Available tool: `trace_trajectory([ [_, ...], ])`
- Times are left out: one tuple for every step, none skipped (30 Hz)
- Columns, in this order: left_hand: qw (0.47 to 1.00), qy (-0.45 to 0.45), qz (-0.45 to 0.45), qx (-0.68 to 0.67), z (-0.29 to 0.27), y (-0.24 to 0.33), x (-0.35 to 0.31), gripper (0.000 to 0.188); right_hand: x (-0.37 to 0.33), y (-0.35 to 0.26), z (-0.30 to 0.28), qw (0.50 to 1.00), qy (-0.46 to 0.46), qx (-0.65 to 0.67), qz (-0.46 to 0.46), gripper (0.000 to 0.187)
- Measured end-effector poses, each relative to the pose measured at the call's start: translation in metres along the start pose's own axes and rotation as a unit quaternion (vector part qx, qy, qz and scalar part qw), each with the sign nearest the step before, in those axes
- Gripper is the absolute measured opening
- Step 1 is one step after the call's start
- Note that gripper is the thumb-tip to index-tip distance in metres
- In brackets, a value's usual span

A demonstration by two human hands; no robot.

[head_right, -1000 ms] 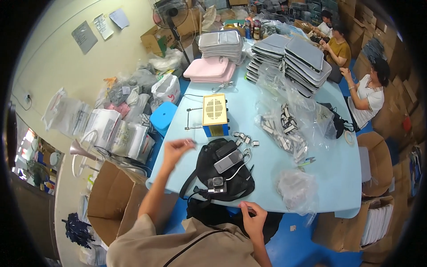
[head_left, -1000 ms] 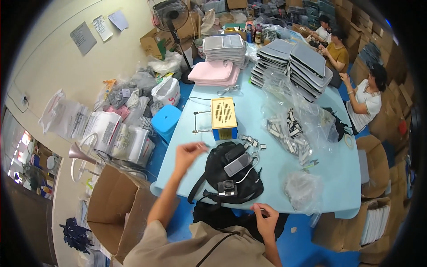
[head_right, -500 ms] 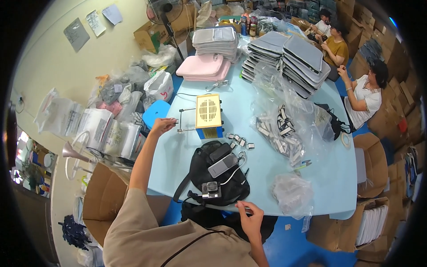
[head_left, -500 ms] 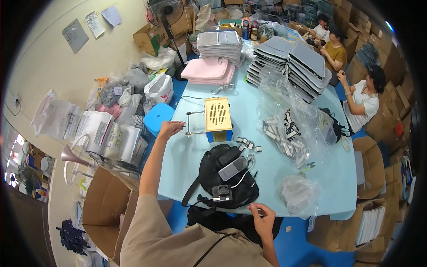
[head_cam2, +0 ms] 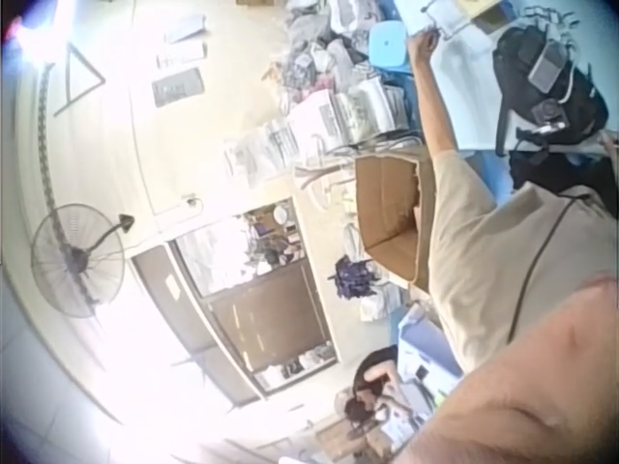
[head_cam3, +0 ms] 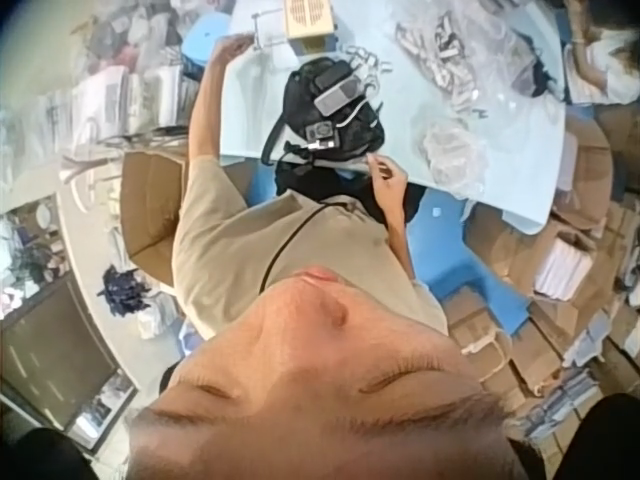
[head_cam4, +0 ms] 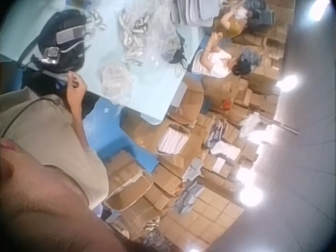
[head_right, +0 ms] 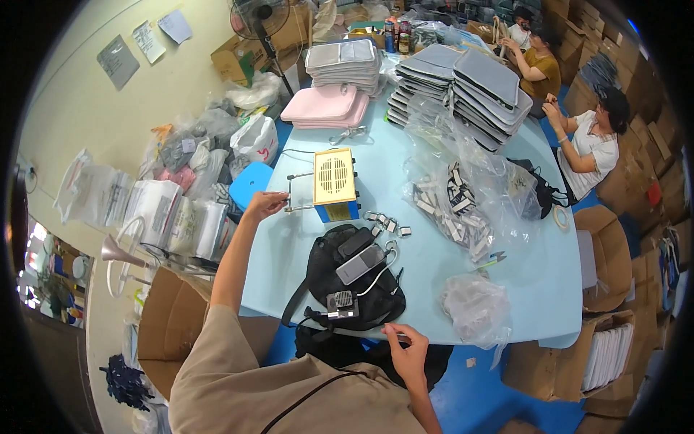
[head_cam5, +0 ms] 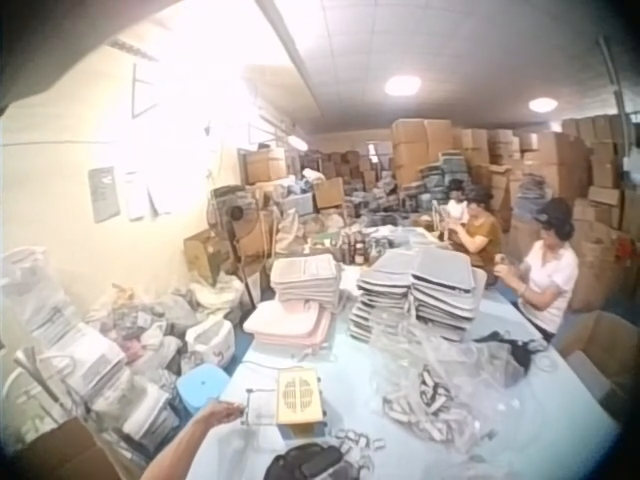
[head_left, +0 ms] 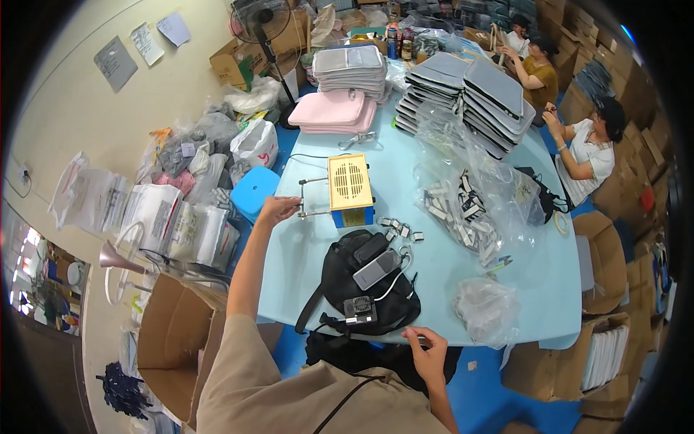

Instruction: Assembling small black plastic components on a workbench in a workshop.

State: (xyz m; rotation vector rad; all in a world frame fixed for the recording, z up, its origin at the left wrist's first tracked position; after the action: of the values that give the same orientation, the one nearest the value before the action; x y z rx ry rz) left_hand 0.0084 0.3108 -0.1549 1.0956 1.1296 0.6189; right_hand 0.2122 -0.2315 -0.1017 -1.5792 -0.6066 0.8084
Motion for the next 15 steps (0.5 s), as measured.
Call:
trace_trajectory([
  [1.000, 0.004, 0.003, 0.004, 0.0019, 0.0010, -0.0017, 0.024, -0.0004, -0.0003, -0.0001, 1.000, 0.002, 0.000, 0.000, 0.015],
  [1.000, 0.009, 0.006, 0.008, 0.0018, 0.0020, -0.0035, 0.023, -0.0008, -0.0011, -0.0002, 1.000, 0.001, 0.002, 0.004, 0.015],
  [1.000, 0.009, 0.006, 0.008, 0.0019, 0.0030, -0.0050, 0.023, -0.0009, -0.0017, -0.0003, 1.000, 0.001, 0.004, 0.007, 0.015],
  [1.000, 0.004, 0.006, 0.009, 0.0022, 0.0042, -0.0063, 0.024, -0.0007, -0.0019, -0.0007, 1.000, 0.001, 0.004, 0.007, 0.015],
  [1.000, 0.000, 0.006, 0.009, 0.0026, 0.0051, -0.0072, 0.025, -0.0003, -0.0021, -0.0010, 1.000, 0.001, 0.003, 0.005, 0.015],
  [1.000, -0.001, 0.006, 0.009, 0.0033, 0.0059, -0.0077, 0.025, 0.0000, -0.0021, -0.0015, 1.000, 0.001, 0.003, 0.002, 0.016],
  [1.000, -0.001, 0.006, 0.018, 0.0041, 0.0066, -0.0080, 0.026, 0.0003, -0.0018, -0.0022, 1.000, 0.002, 0.003, 0.003, 0.016],
  [1.000, 0.000, 0.007, 0.026, 0.0033, 0.0067, -0.0087, 0.027, 0.0005, -0.0006, -0.0023, 1.000, 0.000, 0.002, 0.003, 0.016],
  [1.000, 0.000, 0.007, 0.026, 0.0026, 0.0065, -0.0094, 0.027, 0.0004, 0.0003, -0.0022, 1.000, -0.002, 0.002, 0.003, 0.016],
  [1.000, -0.001, 0.012, 0.027, 0.0017, 0.0066, -0.0102, 0.028, 0.0002, -0.0001, -0.0018, 1.000, -0.002, 0.002, 0.003, 0.016],
  [0.999, -0.004, 0.016, 0.028, 0.0025, 0.0063, -0.0097, 0.029, 0.0000, -0.0019, -0.0023, 1.000, 0.000, 0.001, 0.004, 0.016],
  [0.999, -0.005, 0.016, 0.028, 0.0022, 0.0056, -0.0098, 0.029, -0.0001, -0.0029, -0.0029, 1.000, 0.001, 0.000, 0.005, 0.016],
  [0.999, -0.002, 0.013, 0.029, 0.0010, 0.0047, -0.0104, 0.029, -0.0004, -0.0022, -0.0034, 1.000, 0.002, 0.000, 0.006, 0.016],
  [0.999, 0.001, 0.009, 0.032, 0.0009, 0.0051, -0.0108, 0.029, -0.0005, -0.0011, -0.0033, 1.000, 0.004, 0.002, 0.004, 0.016],
  [0.999, 0.000, 0.009, 0.032, 0.0022, 0.0056, -0.0105, 0.029, -0.0005, -0.0005, -0.0031, 1.000, 0.006, 0.003, 0.003, 0.016],
])
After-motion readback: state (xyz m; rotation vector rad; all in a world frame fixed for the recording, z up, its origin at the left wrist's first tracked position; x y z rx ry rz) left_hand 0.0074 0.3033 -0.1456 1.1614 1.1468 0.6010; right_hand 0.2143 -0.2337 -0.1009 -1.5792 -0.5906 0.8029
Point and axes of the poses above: each hand's wrist, its own x-axis towards the middle knuckle, its own z-axis out of the palm, y = z × x, the point moved 3 cm from there along x, towards the middle knuckle, and after that the axes turned 4 degrees about z, right-handed, at the moved point
